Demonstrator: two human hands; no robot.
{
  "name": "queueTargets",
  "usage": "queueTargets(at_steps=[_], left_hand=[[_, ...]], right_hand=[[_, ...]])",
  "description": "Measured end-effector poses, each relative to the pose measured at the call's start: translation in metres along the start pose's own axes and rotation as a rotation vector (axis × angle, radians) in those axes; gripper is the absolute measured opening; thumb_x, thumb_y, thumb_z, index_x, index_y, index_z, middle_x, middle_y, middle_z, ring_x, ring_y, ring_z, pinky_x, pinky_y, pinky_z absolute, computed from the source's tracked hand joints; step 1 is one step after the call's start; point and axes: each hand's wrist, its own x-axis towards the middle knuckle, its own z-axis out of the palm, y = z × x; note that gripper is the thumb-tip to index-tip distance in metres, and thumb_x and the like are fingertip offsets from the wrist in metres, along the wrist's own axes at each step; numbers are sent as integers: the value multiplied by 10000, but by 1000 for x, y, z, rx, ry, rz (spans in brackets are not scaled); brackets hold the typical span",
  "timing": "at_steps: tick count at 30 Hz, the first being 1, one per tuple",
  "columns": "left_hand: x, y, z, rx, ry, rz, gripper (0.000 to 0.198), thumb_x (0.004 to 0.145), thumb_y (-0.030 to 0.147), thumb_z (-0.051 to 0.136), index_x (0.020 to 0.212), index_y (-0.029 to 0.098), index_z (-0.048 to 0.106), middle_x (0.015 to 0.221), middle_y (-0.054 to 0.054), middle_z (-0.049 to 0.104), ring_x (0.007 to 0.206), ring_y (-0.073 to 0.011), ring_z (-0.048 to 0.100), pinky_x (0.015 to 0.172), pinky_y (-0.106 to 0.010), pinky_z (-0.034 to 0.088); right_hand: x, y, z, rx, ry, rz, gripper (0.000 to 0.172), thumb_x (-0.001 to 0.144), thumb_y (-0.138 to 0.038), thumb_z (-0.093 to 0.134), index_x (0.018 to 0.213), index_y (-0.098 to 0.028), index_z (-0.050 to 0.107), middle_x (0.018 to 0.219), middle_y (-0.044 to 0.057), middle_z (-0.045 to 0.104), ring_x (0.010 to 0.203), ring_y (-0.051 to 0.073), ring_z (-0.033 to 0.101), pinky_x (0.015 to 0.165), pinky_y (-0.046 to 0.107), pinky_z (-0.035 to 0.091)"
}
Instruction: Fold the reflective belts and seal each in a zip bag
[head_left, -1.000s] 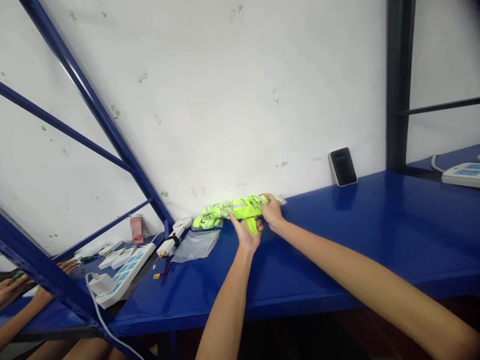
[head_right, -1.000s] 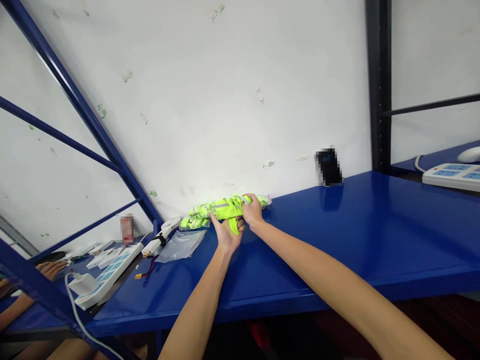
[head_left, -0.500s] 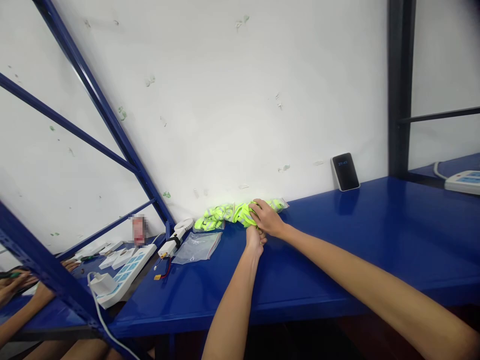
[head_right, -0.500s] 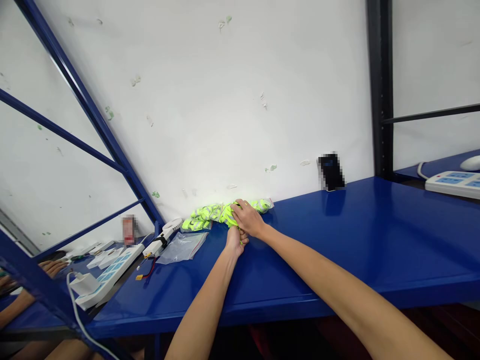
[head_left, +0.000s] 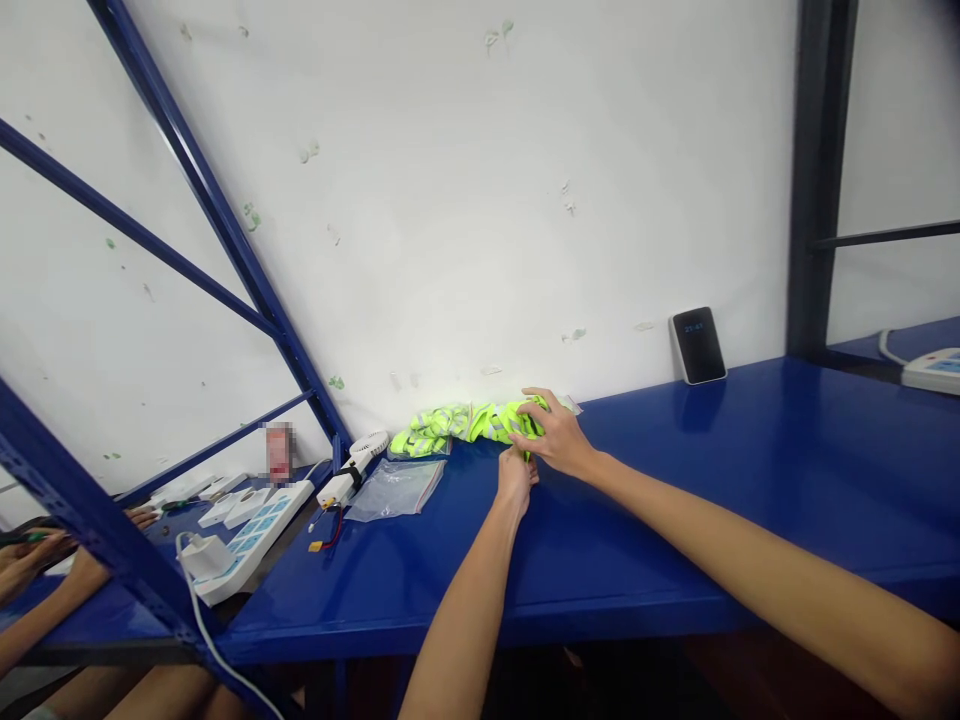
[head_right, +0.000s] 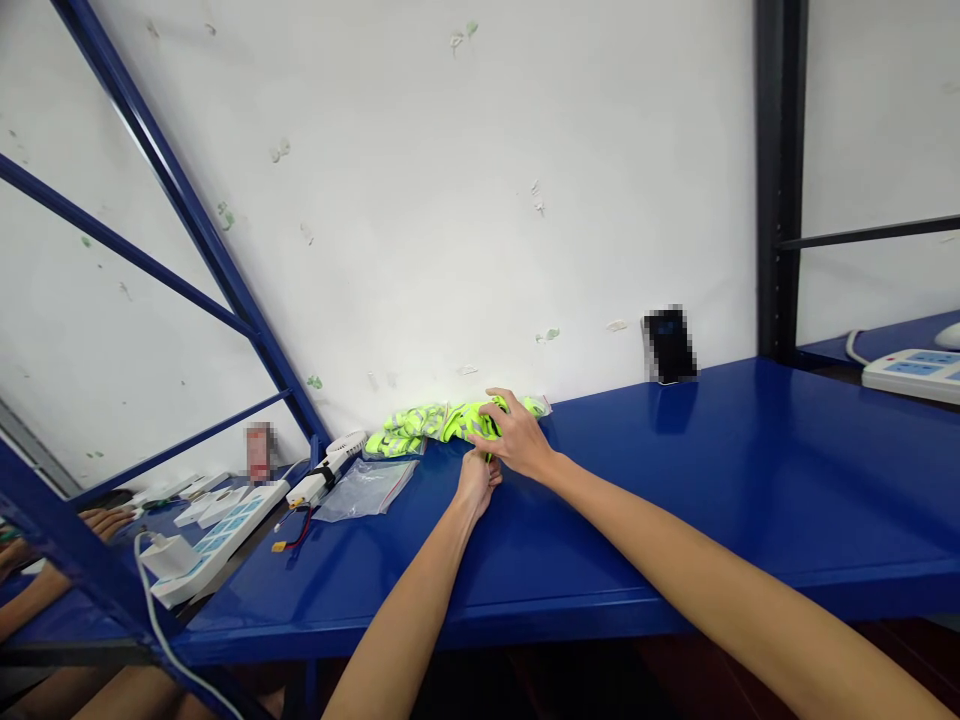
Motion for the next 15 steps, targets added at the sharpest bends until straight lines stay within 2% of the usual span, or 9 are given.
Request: queueTargets(at_steps=[2,5,11,15], left_hand=[[1,-2,-1,36,3,28,506,766,632,564,604,183,398,404,93,281,356,-24,219,389,-183,139],[1,-3,-1,67,-2,32,481,753,611,569,597,178,428,397,66,365,344,-39,280,387,-192,181],[-4,-1,1,20,36,85,265,709,347,591,563,166,465,428,35,456,351,-59,357,401,-211,250],[-4,1,2,-39,47,22,140,670,267,553,603,157,499,433,35,450,371,-74,384,425,-219,295]], right_hand=[[-1,-1,0,52,5,29,194,824,-323,640,973,-209,589,1214,115,483,987,239,571,816,353,475],[-2,-1,0,107,14,-4,145,843,-235,608,985,-214,581,1123,107,488,1076,249,538,895,375,462],[-7,5,-2,72,-114,-176,437,855,-78,486,1256,-253,498,1165,121,483,1111,256,499,937,428,455],[-5,7,-5,88,-179,-172,525,845,-65,483,1332,-261,474,1164,118,487,1109,255,500,934,427,461]])
